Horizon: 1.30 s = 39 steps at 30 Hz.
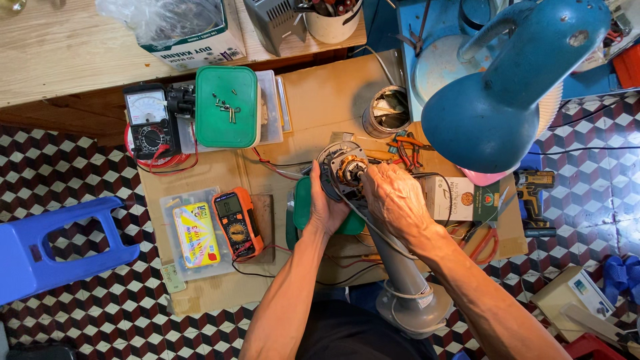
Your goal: The person disassembles a fan motor, removes the rotor, and uses a power drill to tighten screws on the motor housing. They then reassemble the motor components and place the rotor back into the housing.
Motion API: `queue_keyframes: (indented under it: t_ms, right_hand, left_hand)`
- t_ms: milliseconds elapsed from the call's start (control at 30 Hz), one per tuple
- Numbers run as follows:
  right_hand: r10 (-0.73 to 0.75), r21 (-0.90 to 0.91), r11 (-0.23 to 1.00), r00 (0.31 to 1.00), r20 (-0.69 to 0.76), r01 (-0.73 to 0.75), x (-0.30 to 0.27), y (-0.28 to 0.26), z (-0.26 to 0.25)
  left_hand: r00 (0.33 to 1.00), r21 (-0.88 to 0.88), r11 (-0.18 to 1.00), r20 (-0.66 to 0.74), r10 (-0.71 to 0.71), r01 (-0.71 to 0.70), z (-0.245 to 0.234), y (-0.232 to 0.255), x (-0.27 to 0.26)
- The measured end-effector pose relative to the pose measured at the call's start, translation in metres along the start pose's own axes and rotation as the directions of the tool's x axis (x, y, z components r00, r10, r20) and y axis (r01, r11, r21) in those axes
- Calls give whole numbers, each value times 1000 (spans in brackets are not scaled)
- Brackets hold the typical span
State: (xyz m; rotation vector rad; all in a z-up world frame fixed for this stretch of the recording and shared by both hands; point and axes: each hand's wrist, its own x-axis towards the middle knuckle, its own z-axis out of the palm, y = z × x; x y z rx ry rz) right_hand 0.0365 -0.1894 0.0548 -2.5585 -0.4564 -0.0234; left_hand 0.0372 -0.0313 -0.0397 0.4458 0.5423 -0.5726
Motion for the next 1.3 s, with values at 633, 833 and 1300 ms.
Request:
queue_keyframes:
  t_ms: [633, 833, 1300]
  right_hand:
    - [178, 163, 972, 983, -44, -169, -7, -13, -3]
    - [197, 164, 968, 980, -15, -192, -6, -27, -20]
    - [436, 65, 893, 892, 120, -445, -56, -22, -16]
  left_hand:
    - [995, -22, 995, -8, 97, -97, 10, 1, -11]
    - [997, -17, 997, -25, 77, -78, 21, 6, -19]
    - [995, -83, 993, -65, 75, -81, 8, 11, -10]
